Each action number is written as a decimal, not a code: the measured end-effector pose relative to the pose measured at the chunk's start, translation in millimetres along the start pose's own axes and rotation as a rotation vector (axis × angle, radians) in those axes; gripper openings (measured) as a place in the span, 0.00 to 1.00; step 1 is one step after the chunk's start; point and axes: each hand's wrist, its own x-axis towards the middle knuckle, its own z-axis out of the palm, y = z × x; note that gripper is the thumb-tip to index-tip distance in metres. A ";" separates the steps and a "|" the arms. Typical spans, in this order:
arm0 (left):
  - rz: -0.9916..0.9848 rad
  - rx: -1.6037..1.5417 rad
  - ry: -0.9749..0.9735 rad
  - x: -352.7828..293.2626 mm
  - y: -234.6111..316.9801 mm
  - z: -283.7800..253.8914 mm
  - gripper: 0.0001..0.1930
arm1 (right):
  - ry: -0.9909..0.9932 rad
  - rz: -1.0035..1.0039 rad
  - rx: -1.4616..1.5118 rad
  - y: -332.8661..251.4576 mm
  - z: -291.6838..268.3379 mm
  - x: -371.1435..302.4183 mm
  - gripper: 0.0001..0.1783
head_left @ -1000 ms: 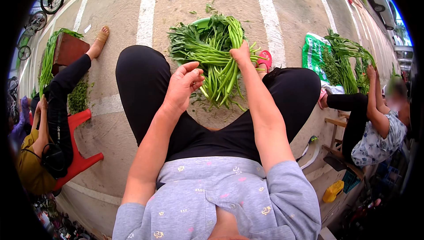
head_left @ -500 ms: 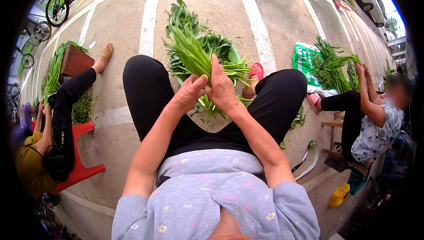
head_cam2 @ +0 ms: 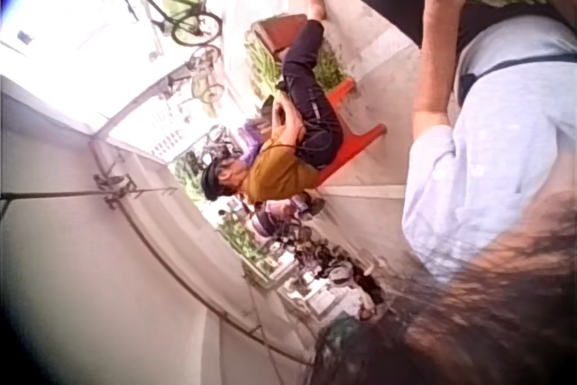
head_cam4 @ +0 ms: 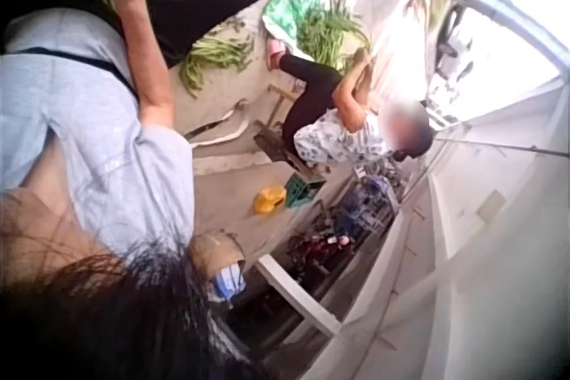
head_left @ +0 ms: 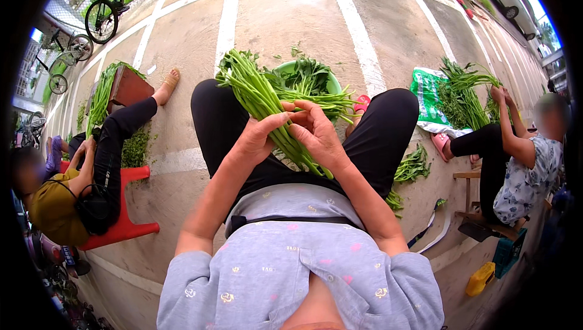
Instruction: The person is sorting morning glory by hand, picking up stems from a bundle on the ground and placing the cleaned stems into a green bowl.
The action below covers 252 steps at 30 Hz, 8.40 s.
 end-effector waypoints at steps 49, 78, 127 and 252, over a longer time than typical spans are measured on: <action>0.150 -0.121 0.276 -36.2 -31.8 3.1 0.13 | 0.012 0.062 -0.092 -3.4 -3.5 -11.0 0.09; 0.158 -0.107 0.288 -39.1 -33.9 4.9 0.13 | 0.437 -0.041 0.343 -8.7 -30.0 -5.0 0.06; 0.148 -0.136 0.344 -41.8 -30.9 1.8 0.16 | 0.165 0.033 -0.189 -20.7 -26.5 6.7 0.15; 0.149 -0.296 0.348 -43.1 -34.5 -8.4 0.12 | -0.021 -0.042 -0.240 -18.8 -2.5 12.6 0.12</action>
